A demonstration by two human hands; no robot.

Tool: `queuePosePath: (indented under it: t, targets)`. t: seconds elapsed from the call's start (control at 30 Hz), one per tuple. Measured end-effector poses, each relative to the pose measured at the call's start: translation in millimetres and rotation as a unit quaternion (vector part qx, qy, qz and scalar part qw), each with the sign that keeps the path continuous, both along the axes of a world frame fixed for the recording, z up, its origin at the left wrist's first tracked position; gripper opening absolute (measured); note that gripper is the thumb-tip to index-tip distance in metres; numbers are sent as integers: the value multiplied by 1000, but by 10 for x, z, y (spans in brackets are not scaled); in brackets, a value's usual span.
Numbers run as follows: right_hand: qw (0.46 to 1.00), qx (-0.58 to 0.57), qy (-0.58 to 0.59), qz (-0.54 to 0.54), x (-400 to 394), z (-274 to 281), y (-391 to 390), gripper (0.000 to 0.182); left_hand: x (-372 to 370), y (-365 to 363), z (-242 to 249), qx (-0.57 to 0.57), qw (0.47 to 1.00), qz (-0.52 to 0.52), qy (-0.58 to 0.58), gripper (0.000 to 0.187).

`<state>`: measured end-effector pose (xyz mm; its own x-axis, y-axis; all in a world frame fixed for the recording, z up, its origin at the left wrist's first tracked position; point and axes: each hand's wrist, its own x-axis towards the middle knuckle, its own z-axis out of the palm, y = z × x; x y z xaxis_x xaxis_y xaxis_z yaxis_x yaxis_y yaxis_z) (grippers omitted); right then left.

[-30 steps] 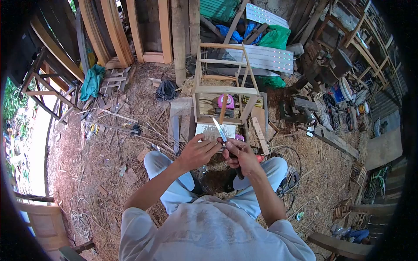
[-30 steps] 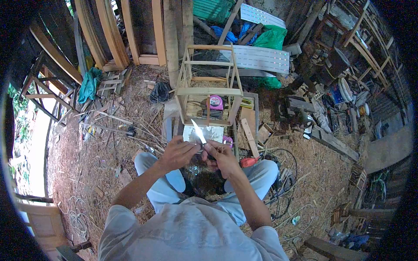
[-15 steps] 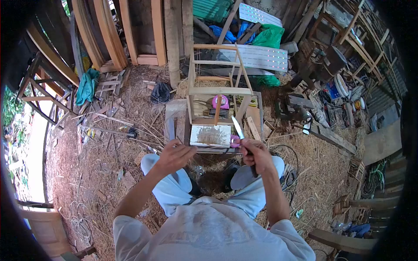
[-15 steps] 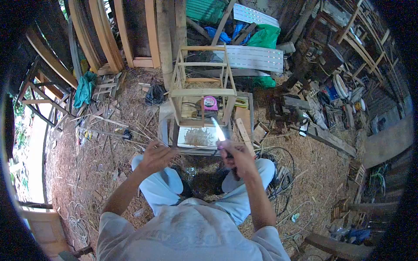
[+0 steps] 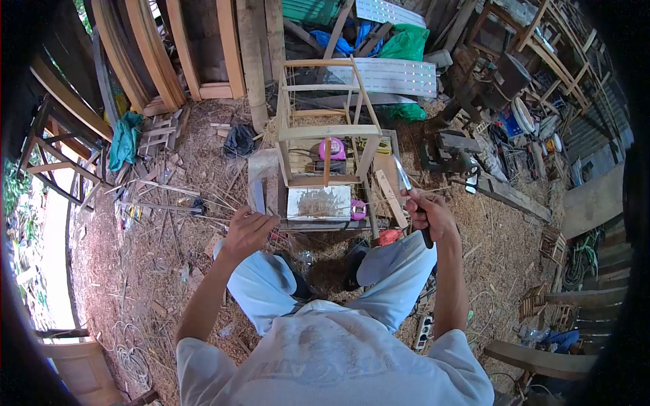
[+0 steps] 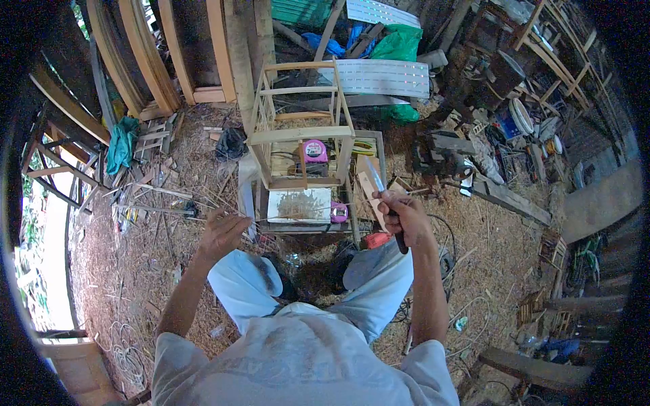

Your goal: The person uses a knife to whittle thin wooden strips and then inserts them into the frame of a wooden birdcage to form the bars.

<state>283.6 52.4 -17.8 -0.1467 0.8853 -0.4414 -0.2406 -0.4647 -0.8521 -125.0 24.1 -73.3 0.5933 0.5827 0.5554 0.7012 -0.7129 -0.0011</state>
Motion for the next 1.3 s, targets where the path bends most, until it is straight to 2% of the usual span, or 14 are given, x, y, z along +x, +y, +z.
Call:
queuePosePath:
  t: [0.1,0.2,0.4,0.47,0.53,0.57,0.63,0.67,0.73,0.8,0.9,0.97,1.13,1.3]
  targets:
    - [985,45,-105,-129,365,36,74,23,-207,6,-116,-30,998,29,-45,33]
    - [970,100,-48,-218,1048,120,63,29,-484,-85,-227,-19,993,112,-34,30]
    - [966,73,-219,-120,479,-144,12,32,74,-120,-317,-56,992,73,-90,18]
    - [958,60,-257,-108,333,-252,50,34,354,-93,-337,-94,968,87,-214,15]
    - [880,246,-399,-72,331,-519,114,37,589,-112,-263,-114,964,96,-222,12]
    - [880,244,-401,-74,330,-579,124,37,713,-133,-254,-179,933,90,-297,11]
    - [863,322,-339,-191,232,-540,141,32,861,-181,-218,-275,885,82,-368,9]
    - [863,322,-340,-192,240,-473,104,32,912,-206,-176,-275,885,81,-368,9]
    - [924,142,-320,-150,191,-109,-23,29,1006,-232,-105,-355,858,93,-360,9]
    - [912,176,-357,-97,332,-265,-19,31,1056,-224,-105,-377,838,83,-386,11]
    - [886,232,-369,-160,228,-288,-133,36,1059,-208,-119,-386,829,83,-396,11]
    - [946,178,-205,-177,157,-217,-248,37,1048,-209,-197,-421,788,70,-444,10]
    - [987,155,-9,-27,-556,-194,-597,41,1070,-290,-78,-432,811,50,-391,12]
    - [990,128,8,62,-973,-483,-583,29,1093,-413,-116,-427,845,31,-319,16]
